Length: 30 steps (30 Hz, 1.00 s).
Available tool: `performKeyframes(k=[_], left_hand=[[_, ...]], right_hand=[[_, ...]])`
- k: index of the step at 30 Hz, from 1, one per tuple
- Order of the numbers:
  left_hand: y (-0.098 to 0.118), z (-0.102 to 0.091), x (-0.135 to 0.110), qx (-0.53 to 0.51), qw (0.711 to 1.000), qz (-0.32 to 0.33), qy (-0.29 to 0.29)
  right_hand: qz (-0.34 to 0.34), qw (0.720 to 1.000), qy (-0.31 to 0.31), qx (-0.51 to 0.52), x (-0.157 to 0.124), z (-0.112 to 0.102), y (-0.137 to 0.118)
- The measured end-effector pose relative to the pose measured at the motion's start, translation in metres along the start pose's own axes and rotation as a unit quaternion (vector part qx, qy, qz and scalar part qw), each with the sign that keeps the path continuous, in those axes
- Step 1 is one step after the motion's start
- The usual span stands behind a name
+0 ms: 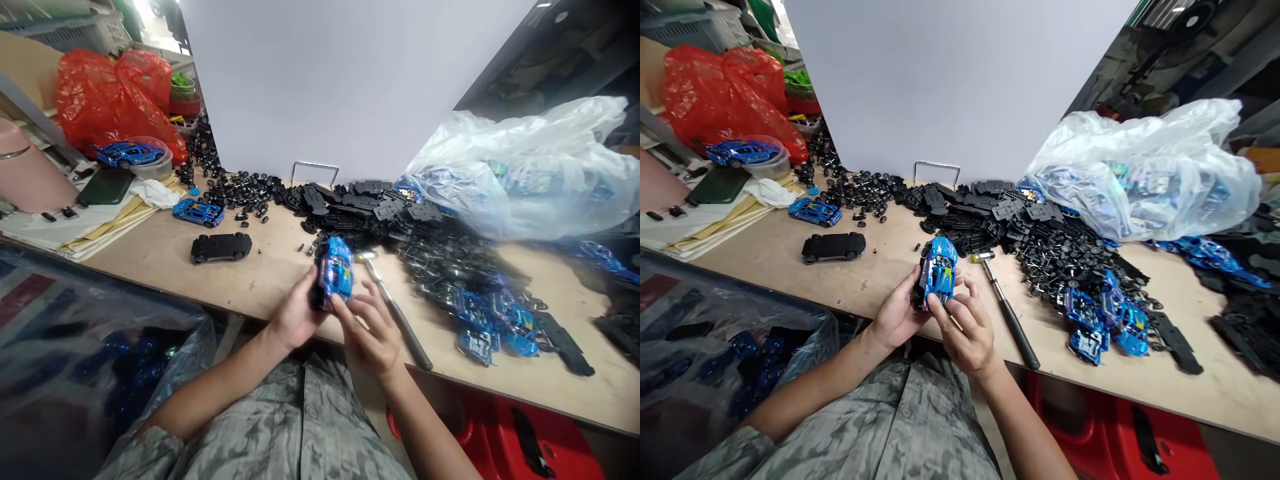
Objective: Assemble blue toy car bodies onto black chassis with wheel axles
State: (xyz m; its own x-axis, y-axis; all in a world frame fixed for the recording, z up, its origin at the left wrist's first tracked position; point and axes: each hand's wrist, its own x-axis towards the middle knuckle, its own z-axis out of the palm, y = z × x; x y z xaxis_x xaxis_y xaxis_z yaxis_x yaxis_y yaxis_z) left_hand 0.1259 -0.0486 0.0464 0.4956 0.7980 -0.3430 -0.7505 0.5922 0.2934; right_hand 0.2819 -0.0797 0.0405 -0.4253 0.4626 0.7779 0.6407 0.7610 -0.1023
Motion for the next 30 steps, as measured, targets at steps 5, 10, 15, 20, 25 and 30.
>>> performKeyframes(k=[5,10,15,20,25,30], left_hand=[[0.001,-0.004,0.001,0.0,1.0,0.011,-0.023],[0.002,-0.008,0.003,-0.017,1.0,0.006,-0.018],[0.001,-0.013,0.004,-0.02,1.0,0.007,-0.021],[0.001,-0.016,0.005,-0.013,1.0,0.008,-0.01],[0.002,-0.015,0.001,0.027,0.998,0.038,-0.031],[0.0,-0.012,-0.004,0.065,0.994,0.08,-0.037]], right_hand=[[-0.037,0.998,-0.042,-0.018,0.003,0.006,0.001],[-0.056,0.996,-0.052,-0.037,0.003,0.007,0.001],[-0.059,0.995,-0.062,-0.044,0.002,0.007,0.003],[-0.04,0.996,-0.076,-0.038,0.003,0.009,0.003],[-0.048,0.995,-0.081,-0.02,0.004,0.007,0.003],[-0.062,0.994,-0.09,-0.018,0.003,0.004,0.005]])
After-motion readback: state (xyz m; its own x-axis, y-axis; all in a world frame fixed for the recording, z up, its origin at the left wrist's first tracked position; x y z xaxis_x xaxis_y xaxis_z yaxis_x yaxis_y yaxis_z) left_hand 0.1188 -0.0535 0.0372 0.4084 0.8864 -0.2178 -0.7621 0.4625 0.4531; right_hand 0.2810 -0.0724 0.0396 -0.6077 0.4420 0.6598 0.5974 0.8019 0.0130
